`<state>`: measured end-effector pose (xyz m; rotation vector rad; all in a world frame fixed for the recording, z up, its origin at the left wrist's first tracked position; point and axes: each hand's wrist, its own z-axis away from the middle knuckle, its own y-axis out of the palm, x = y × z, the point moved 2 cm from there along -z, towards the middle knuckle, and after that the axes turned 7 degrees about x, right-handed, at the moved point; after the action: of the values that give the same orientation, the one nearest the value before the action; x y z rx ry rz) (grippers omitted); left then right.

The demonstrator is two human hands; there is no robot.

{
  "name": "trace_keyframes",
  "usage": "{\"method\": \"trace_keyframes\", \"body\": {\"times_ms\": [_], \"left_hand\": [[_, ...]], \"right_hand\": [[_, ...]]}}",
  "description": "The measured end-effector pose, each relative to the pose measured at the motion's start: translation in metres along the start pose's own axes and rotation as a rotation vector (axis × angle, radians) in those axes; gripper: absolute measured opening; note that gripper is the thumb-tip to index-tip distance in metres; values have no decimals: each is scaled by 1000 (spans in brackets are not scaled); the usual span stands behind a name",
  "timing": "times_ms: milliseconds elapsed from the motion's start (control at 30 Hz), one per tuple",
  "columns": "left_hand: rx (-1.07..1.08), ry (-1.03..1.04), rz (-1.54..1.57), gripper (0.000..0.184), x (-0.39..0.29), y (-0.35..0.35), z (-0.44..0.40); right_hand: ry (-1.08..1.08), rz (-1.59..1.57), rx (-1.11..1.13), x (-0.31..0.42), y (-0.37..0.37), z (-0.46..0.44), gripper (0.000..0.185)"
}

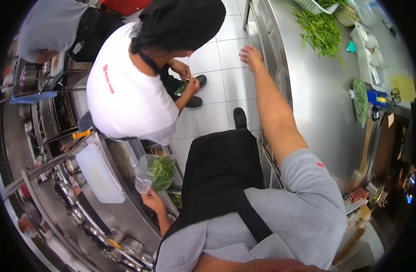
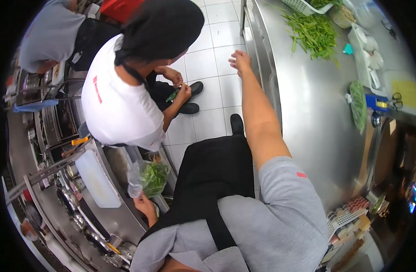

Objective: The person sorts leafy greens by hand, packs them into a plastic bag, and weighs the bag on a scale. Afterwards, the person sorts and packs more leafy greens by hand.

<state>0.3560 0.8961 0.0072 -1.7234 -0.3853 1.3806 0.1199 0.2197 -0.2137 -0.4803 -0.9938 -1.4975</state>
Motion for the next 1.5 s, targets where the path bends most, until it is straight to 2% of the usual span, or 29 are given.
{"method": "trace_keyframes", "body": {"times_ms": [133,200,300,400,433,467,533,567,633,667,700,733,767,800,833,933,967,1067,1200,1300,1400,1433,1500], "left_hand": [[133,-98,-87,22,10,29,-13],[194,-255,-121,21,48,45,-23],[317,-188,-138,23,47,70,-53],[447,-151,-429,26,38,82,-82],[440,-56,-430,25,32,85,-91],[472,-81,-485,23,39,81,-100],[524,-115,-583,21,54,85,-114],[556,-169,-521,20,40,96,-123],[606,-276,-404,18,-6,105,-145],[609,-293,-471,17,-16,113,-156],[616,-314,-542,16,-24,118,-164],[623,-336,-610,15,-33,121,-170],[678,-261,-723,15,-27,118,-178],[698,-274,-735,15,-29,117,-187],[711,-286,-744,16,-30,119,-197],[673,-214,-603,18,-35,121,-222],[655,-204,-581,18,-31,118,-230],[664,-202,-622,18,-11,121,-250],[699,-144,-617,20,-21,143,-290],[678,-66,-533,20,-26,154,-315],[666,-46,-520,20,-18,158,-332],[664,-57,-525,19,-13,159,-334],[637,-1,-477,19,-24,170,-336]], "right_hand": [[-18,-279,-21,30,15,-70,41],[-35,-430,-11,40,12,-104,41],[-83,-570,-42,47,6,-129,39],[-130,-638,-70,57,6,-157,33],[-134,-686,-62,54,0,-174,34],[-143,-740,-56,51,-8,-192,34],[-141,-1014,9,29,-45,-249,37],[-140,-1152,50,21,-57,-277,38],[-261,-1246,-7,29,-58,-299,41],[-326,-1293,-52,30,-62,-304,43],[-342,-1371,85,32,-64,-312,48],[-381,-1360,30,29,-66,-318,41],[-417,-1345,-26,38,-52,-312,35],[-458,-1330,-73,45,-45,-311,33],[-456,-1410,40,38,-54,-324,30],[-480,-1431,73,40,-55,-339,36],[-400,-1555,176,42,-56,-339,31],[-527,-1372,-107,55,-23,-321,31],[-310,-1408,80,13,8,-338,30],[-368,-1385,-58,17,59,-315,23],[-169,-1175,108,2,61,-315,23],[-195,-739,124,-6,66,-303,28],[-278,80,-115,41,75,-219,26]]}}
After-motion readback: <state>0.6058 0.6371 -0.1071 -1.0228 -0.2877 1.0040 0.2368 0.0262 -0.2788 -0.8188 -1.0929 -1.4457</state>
